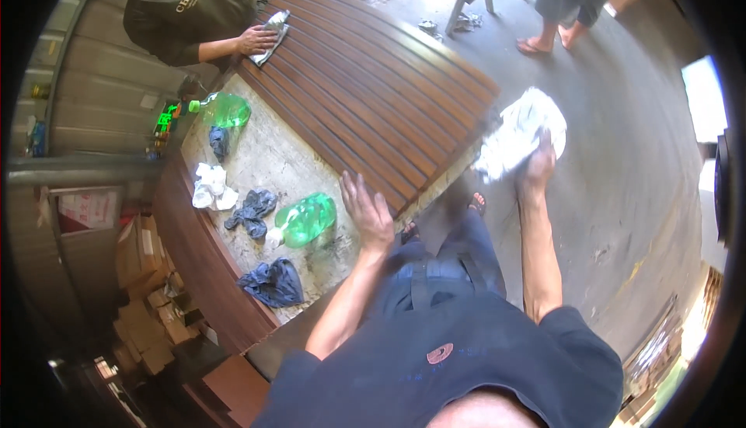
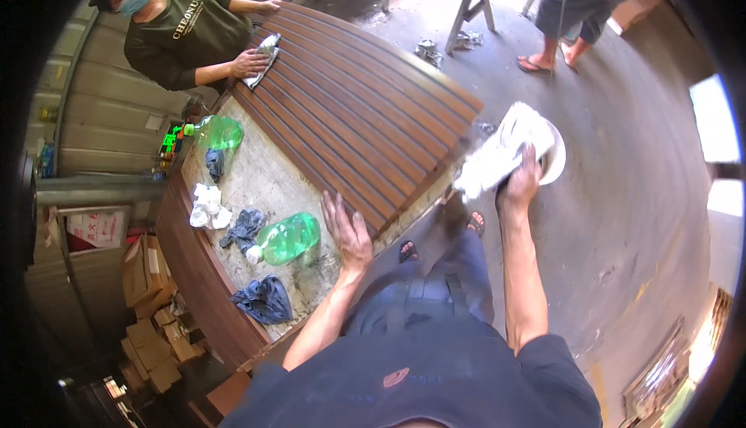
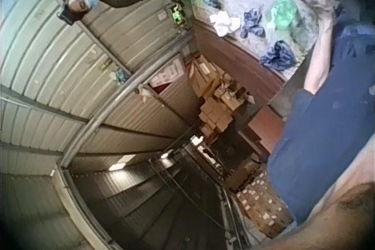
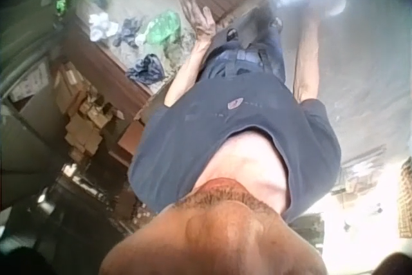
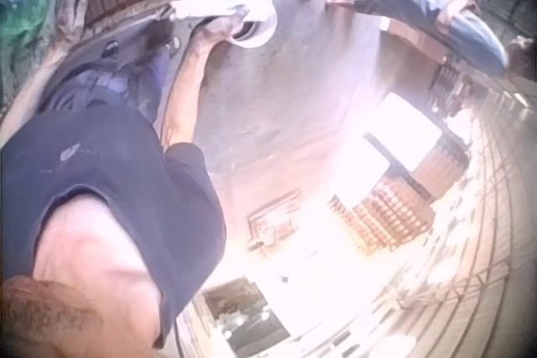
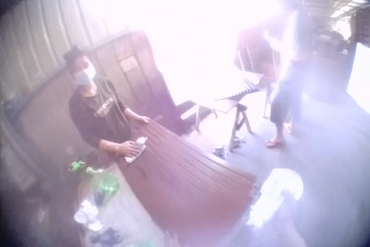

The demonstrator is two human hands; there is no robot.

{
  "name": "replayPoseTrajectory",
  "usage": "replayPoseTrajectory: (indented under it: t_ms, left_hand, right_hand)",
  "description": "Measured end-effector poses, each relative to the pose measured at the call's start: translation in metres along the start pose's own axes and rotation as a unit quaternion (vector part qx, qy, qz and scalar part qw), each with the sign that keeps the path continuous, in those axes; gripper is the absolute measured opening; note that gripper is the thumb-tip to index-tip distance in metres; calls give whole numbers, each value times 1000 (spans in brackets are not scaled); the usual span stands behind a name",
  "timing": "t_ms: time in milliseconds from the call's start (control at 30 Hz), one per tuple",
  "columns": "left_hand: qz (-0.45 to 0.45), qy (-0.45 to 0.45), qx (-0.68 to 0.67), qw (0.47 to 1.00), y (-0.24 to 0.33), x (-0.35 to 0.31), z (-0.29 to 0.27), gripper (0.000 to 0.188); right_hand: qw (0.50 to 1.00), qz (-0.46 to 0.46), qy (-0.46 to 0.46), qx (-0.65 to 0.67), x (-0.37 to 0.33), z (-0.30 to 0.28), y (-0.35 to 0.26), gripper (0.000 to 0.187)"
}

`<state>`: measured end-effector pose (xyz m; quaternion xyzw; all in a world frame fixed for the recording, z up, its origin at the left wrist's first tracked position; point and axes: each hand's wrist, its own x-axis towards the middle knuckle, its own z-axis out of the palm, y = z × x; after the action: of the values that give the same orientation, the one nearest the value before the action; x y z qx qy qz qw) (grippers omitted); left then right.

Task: The person wipes a slatted wooden panel on a workbench using a cloth, applying a liquid from a bottle, while a coworker performs the same action on another part of the panel.

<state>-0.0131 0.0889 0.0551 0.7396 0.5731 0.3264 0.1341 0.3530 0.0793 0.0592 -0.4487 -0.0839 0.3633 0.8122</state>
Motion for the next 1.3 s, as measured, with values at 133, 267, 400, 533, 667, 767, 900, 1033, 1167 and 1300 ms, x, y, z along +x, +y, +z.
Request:
replayPoseTrajectory:
  t_ms: [133, 267, 400, 533, 667, 767, 900, 1033, 1167, 1300]
  left_hand:
    - [38, -18, -22, 999, -25, 24, 17, 59]
    - [47, -69, -29, 996, -40, 19, 30, 61]
    - [38, -60, -9, 997, -62, 16, 13, 62]
    - [59, -56, -72, 994, -50, 10, 22, 62]
    - [51, -17, -92, 994, -61, 7, 2, 60]
    - [1, -40, -62, 997, -64, -2, 4, 60]
    - [-42, -50, -125, 990, -76, -13, 9, 57]
    - [-13, -32, -167, 985, -101, -32, 53, 59]
    - [-88, -99, -159, 978, -88, -40, 27, 52]
    - [47, -15, -138, 989, -98, -55, 14, 43]
  right_hand:
    - [930, -225, 27, -289, 76, -3, 73, 30]
    - [833, -290, -39, -470, 2, 79, 158, 28]
    - [889, -37, -103, -444, -163, 133, 167, 34]
    - [923, 44, -120, -362, -189, 81, 144, 39]
    - [964, 265, -37, 6, -176, 56, 72, 48]
    - [951, 289, -50, 100, -194, 17, 18, 63]
    - [948, 282, -68, 130, -224, -29, 3, 71]
    - [959, 256, 51, 114, -244, -80, 35, 69]
    - [942, 270, 35, 198, -245, -82, 38, 62]
    - [938, 289, -10, 193, -239, -91, 26, 48]
